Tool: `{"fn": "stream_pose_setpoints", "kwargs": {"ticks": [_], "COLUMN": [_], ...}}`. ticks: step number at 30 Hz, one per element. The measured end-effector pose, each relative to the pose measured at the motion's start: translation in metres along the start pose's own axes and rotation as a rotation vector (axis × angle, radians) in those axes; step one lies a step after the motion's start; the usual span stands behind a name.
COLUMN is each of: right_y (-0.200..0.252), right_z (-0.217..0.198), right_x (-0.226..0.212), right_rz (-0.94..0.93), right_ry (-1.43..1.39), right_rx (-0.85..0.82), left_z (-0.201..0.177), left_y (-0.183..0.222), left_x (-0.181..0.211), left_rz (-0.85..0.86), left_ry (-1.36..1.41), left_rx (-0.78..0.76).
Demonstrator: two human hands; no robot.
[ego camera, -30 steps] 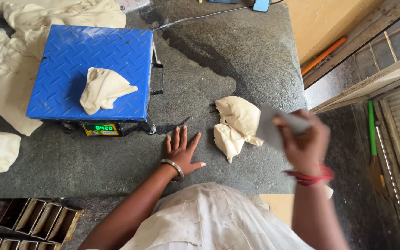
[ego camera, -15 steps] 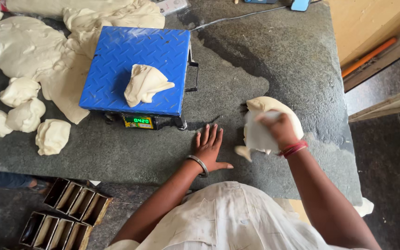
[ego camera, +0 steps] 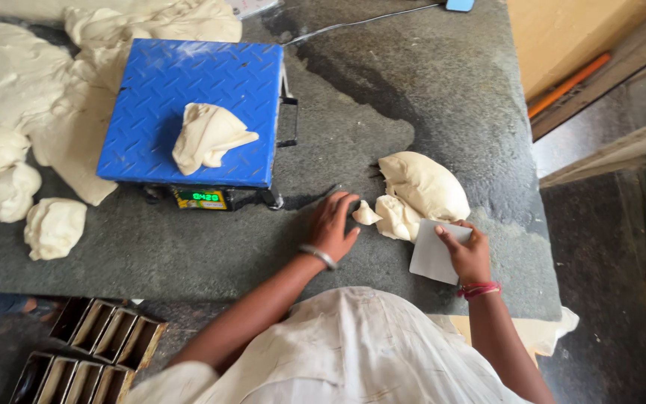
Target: The person portions dough using a scraper, weighs individual pieces on a digital scale, and rolls them into oblong shapes on a work surface.
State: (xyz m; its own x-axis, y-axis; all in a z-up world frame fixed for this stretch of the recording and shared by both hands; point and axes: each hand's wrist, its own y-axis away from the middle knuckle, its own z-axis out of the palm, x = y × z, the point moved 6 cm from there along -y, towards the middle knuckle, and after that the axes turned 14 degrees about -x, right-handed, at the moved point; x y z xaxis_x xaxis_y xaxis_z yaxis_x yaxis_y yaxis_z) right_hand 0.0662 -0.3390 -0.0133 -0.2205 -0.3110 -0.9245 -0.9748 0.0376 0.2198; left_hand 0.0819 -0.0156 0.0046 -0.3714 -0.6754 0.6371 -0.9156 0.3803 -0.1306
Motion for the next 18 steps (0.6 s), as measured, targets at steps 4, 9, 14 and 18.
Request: {"fn": "stream_pose_setpoints", "kwargs": {"ticks": [4,9,14,18], "right_y": [-0.001,0.007,0.001,-0.001], "right_z": [0.005,0.004,0.008,0.005], "right_x": [0.0,0.0,-0.01,-0.015], "right_rz": [-0.049,-0.012,-0.002,0.011], "right_ry": [-0.024,-0.006,0.052,0.015], "right_rx": [0.02,0.005,-0.032,-0.072], "left_z": [-0.03,-0.16,-0.298,-0.308], "left_y": [-0.036,-0.042,0.012,0.03], "left_x": [0.016,0.061,0.042,0.018], "left_rz": [0.186,0.403,-0.03,-0.291], "left_ry": [0.085,0.154,-0.294,-0.575], "left_rx": [0.024,0.319,0.612,0.489]}}
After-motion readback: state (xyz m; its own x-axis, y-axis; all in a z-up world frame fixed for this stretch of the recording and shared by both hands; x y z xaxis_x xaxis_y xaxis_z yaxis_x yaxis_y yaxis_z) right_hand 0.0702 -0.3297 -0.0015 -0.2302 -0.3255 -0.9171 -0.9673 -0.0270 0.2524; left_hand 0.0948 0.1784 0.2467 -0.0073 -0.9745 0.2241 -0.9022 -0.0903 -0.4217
